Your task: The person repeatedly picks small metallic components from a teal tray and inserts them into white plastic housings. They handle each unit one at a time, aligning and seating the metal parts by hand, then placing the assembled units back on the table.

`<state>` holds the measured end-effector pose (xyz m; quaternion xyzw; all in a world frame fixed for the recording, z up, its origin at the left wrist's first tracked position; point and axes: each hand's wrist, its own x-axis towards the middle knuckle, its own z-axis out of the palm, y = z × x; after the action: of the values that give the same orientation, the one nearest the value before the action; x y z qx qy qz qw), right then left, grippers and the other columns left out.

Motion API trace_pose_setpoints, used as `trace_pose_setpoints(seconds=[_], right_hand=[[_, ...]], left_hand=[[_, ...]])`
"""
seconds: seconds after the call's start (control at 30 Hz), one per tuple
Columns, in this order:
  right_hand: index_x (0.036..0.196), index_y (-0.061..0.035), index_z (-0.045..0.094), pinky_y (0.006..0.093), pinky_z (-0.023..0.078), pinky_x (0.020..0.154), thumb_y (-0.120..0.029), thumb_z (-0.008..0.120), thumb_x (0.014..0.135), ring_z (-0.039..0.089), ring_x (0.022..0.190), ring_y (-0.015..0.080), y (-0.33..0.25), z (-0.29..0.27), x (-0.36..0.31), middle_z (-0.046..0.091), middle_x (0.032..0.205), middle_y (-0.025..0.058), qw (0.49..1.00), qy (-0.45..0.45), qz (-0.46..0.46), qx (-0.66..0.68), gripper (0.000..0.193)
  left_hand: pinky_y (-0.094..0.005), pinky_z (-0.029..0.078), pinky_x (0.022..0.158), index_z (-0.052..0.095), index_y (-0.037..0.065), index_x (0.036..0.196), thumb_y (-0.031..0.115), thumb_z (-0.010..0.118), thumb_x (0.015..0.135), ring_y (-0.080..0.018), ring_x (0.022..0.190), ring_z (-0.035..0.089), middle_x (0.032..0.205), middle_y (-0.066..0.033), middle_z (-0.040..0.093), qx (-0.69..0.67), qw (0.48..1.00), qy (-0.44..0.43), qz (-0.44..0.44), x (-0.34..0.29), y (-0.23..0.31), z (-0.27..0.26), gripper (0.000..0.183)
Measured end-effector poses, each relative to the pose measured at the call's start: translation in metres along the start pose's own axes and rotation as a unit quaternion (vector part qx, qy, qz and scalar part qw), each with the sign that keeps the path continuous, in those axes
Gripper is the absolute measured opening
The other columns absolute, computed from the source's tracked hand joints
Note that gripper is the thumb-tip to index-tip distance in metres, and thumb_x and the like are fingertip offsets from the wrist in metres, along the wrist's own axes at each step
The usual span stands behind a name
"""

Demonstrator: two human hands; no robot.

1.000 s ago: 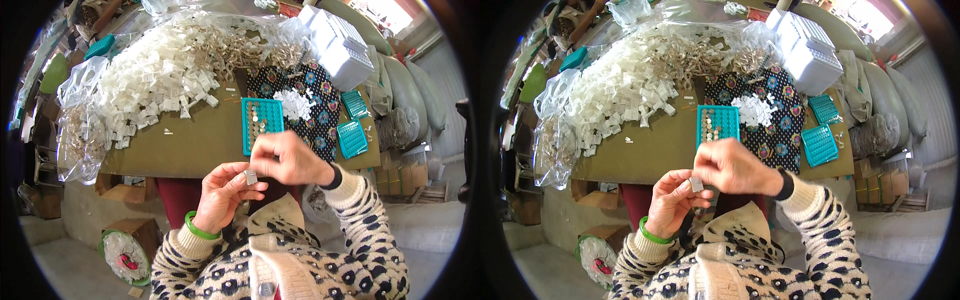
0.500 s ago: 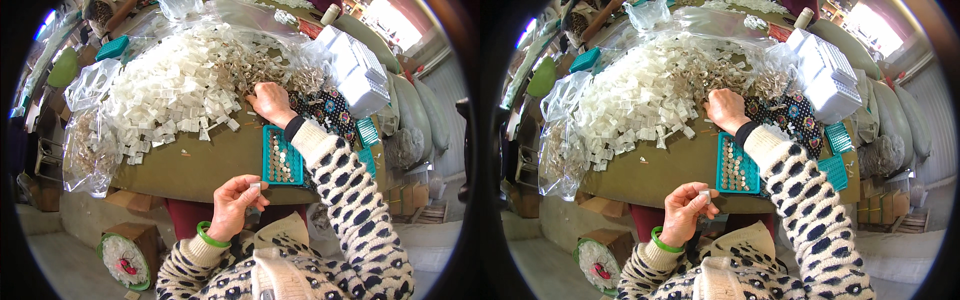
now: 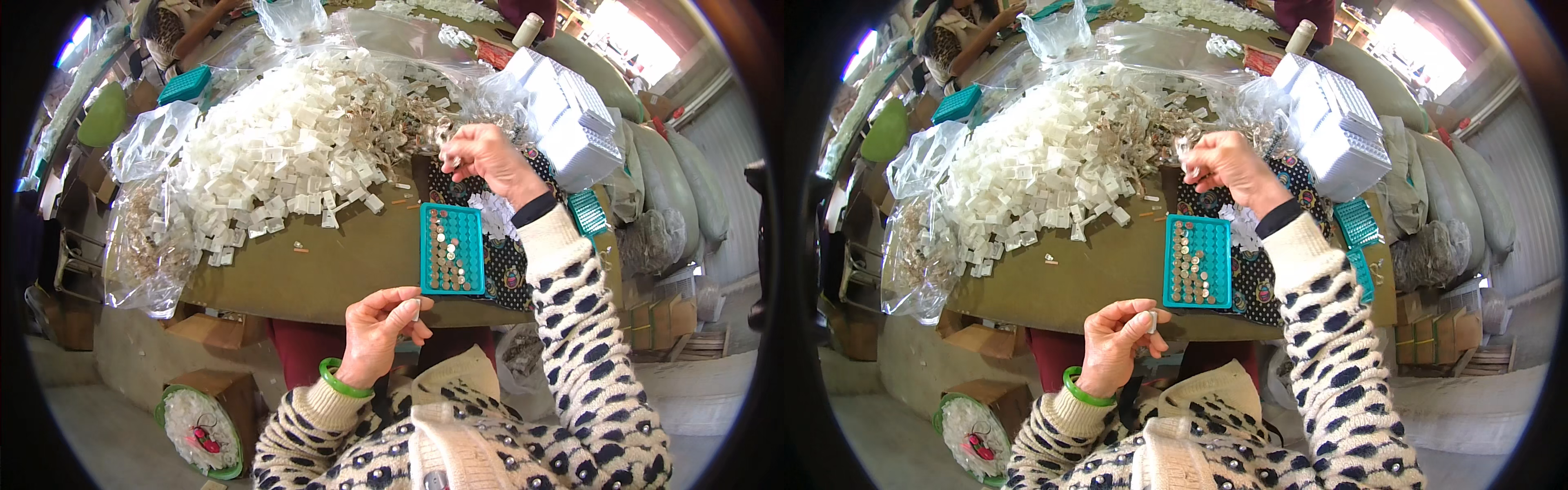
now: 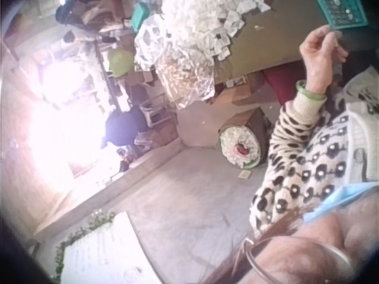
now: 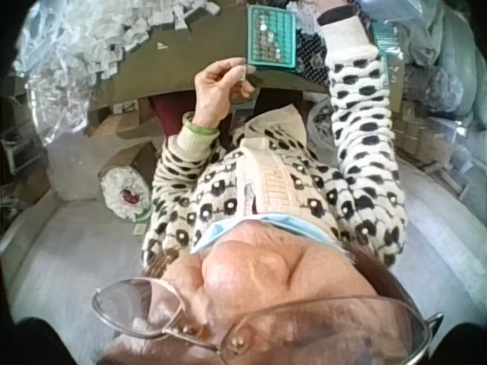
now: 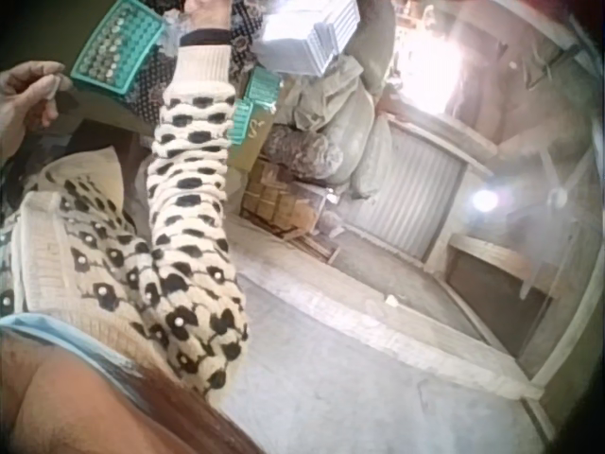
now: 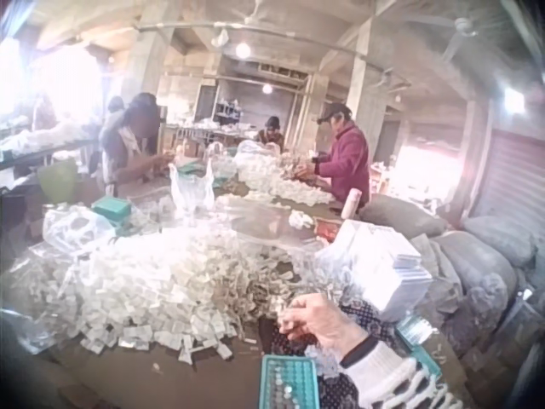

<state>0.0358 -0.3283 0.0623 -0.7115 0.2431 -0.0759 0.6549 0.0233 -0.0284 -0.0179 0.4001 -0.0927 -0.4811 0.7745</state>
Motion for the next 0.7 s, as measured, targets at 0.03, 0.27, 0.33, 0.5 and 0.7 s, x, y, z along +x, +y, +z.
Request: trace_pose_setpoints(seconds=[0.03, 0.27, 0.33, 0.5, 0.7], right_hand=[[0.085, -0.0019, 0.063, 0.0282, 0.054, 0.056, -0.017, 0.069, 0.086, 0.067, 0.069, 0.0157, -0.003, -0.003, -0.005, 0.066, 0.079, 0.0059, 0.997, -0.037, -0.033, 0.063, 0.016], [0.076, -0.0013, 0.061, 0.0277, 0.054, 0.057, -0.011, 0.069, 0.082, 0.067, 0.072, 0.0172, 0.003, -0.007, -0.024, 0.067, 0.079, 0.0083, 0.998, 0.043, -0.040, 0.014, 0.014], [0.078, -0.0003, 0.062, 0.0282, 0.054, 0.057, -0.010, 0.068, 0.081, 0.067, 0.073, 0.0168, 0.006, -0.010, -0.027, 0.067, 0.082, 0.0090, 0.978, 0.023, -0.137, 0.154, 0.012], [0.083, -0.0011, 0.061, 0.0327, 0.058, 0.062, -0.005, 0.065, 0.083, 0.070, 0.079, 0.0235, 0.013, -0.011, -0.030, 0.068, 0.098, 0.0177, 0.995, 0.037, -0.086, 0.019, 0.005], [0.075, -0.0016, 0.055, 0.0385, 0.059, 0.064, -0.001, 0.061, 0.085, 0.070, 0.082, 0.0290, 0.019, 0.000, -0.028, 0.068, 0.096, 0.0202, 0.972, 0.122, -0.154, -0.126, 0.011]], left_hand=[[-0.0287, 0.056, 0.055, 0.063, -0.004, 0.112, 0.005, 0.063, 0.093, -0.0189, 0.067, 0.068, 0.098, -0.0179, 0.070, 0.003, 1.000, 0.001, 0.001, -0.001, -0.001, 0.000, 0.021], [-0.0283, 0.056, 0.055, 0.062, -0.004, 0.111, 0.008, 0.064, 0.093, -0.0185, 0.066, 0.068, 0.096, -0.0164, 0.070, 0.016, 1.000, 0.013, 0.019, -0.002, -0.006, 0.001, 0.021], [-0.0285, 0.056, 0.055, 0.062, -0.003, 0.111, 0.008, 0.064, 0.093, -0.0185, 0.067, 0.068, 0.096, -0.0162, 0.070, -0.001, 1.000, 0.009, 0.025, -0.002, -0.008, 0.001, 0.021], [-0.0299, 0.056, 0.058, 0.060, 0.001, 0.112, 0.011, 0.061, 0.096, -0.0192, 0.069, 0.068, 0.098, -0.0160, 0.069, -0.020, 0.999, 0.003, 0.037, 0.003, -0.009, -0.002, 0.020], [-0.0321, 0.059, 0.065, 0.059, 0.002, 0.108, 0.012, 0.060, 0.096, -0.0208, 0.078, 0.069, 0.098, -0.0139, 0.068, -0.023, 0.999, 0.009, 0.043, 0.004, -0.009, 0.001, 0.015]])
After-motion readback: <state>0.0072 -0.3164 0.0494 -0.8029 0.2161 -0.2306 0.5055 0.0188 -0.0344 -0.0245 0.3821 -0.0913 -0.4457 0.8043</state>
